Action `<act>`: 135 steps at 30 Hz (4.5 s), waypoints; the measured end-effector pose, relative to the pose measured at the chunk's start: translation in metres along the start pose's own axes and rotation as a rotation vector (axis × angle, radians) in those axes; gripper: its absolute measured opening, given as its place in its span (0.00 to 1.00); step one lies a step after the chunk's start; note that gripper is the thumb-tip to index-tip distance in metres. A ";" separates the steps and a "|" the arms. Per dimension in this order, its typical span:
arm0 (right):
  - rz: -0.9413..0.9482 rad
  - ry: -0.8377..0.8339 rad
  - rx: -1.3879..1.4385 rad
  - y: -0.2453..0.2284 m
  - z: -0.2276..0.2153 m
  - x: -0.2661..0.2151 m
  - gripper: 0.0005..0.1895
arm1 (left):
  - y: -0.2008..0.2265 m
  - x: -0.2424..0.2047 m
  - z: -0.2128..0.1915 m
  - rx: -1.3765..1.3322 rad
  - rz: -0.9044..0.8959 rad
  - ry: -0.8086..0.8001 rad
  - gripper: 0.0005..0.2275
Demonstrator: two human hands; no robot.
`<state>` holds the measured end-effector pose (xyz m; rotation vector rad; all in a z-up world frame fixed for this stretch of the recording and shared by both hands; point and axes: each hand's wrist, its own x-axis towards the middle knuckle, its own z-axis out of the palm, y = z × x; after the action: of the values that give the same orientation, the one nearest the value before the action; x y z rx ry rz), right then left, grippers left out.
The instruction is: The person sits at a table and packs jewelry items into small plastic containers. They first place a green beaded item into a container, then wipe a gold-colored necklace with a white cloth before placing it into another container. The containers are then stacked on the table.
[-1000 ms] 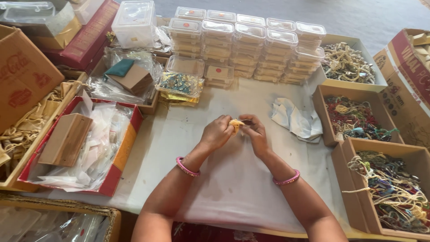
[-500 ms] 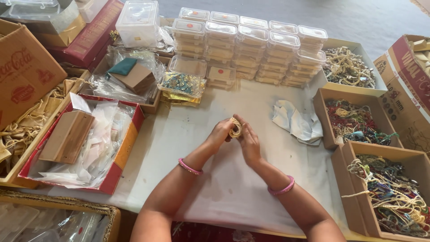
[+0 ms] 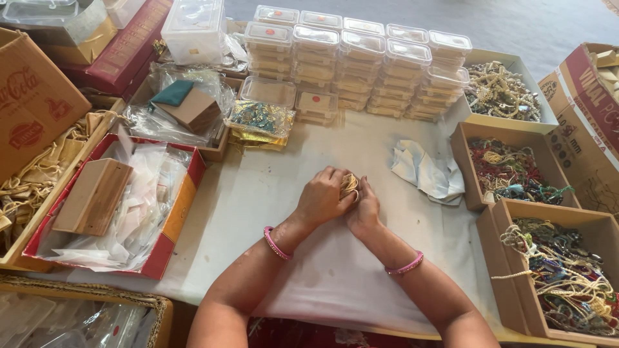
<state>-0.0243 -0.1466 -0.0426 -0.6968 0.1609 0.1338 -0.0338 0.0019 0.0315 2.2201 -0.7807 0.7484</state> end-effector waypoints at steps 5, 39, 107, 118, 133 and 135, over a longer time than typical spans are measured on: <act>0.020 0.048 -0.022 -0.012 0.021 -0.013 0.25 | -0.005 -0.008 0.019 -0.296 -0.111 -0.054 0.11; 0.041 -0.158 -0.070 -0.009 -0.002 0.008 0.19 | -0.001 -0.004 -0.004 -0.059 0.126 0.152 0.19; 0.108 -0.121 -0.098 -0.018 0.015 0.000 0.18 | -0.081 0.026 0.019 -0.995 -0.603 -0.155 0.18; 0.118 -0.016 -0.204 -0.013 0.009 0.005 0.08 | -0.052 0.014 -0.016 -0.275 0.011 -0.010 0.29; 0.182 -0.075 -0.300 -0.028 0.007 0.006 0.08 | -0.050 0.007 0.000 -0.078 0.022 -0.407 0.44; 0.195 -0.119 -0.286 -0.030 0.004 0.007 0.08 | -0.052 0.006 0.003 -0.136 0.005 -0.397 0.42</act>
<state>-0.0115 -0.1666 -0.0223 -0.9552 0.0957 0.3895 0.0071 0.0296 0.0130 2.2695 -0.9941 0.2450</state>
